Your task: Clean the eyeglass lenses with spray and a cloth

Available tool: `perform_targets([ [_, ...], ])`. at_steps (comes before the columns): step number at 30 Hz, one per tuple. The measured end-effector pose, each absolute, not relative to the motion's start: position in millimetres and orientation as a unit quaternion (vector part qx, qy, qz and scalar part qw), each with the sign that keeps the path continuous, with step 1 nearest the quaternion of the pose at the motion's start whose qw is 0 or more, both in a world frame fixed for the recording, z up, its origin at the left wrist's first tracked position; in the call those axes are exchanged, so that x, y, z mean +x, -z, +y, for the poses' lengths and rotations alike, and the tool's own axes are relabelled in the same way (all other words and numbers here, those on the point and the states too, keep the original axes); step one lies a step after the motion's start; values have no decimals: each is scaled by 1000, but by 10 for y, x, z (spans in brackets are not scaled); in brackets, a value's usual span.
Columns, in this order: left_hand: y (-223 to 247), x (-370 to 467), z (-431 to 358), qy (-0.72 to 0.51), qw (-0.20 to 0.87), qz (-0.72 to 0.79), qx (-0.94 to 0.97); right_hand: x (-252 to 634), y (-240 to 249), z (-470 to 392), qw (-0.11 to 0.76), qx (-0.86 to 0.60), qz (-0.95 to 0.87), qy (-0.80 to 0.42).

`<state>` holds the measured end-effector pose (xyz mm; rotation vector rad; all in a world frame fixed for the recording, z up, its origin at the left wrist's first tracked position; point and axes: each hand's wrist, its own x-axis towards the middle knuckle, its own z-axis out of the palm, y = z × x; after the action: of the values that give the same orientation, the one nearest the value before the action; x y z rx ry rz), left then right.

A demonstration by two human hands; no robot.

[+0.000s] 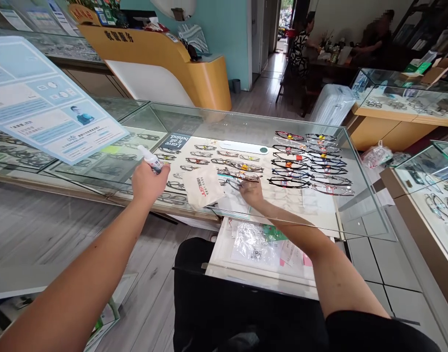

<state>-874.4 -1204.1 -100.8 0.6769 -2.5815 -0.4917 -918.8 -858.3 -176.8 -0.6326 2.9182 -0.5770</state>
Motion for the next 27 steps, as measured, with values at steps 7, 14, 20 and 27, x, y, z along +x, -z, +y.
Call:
perform_targets([
  [7,995,-8759,-12041,167,193,-936,243,-8282,1785,-8108,168,-176,926,289],
  [14,938,-8748,-11964,154,186,-939,246,-7627,1201,-7547,351,-145,806,454],
  [20,883,-8716,-11886,165,195,-938,233,-7556,137,-7400,291,-294,751,515],
  [27,859,-8698,-11868,150,178,-944,235,-8941,-353,-7700,11,-339,891,303],
])
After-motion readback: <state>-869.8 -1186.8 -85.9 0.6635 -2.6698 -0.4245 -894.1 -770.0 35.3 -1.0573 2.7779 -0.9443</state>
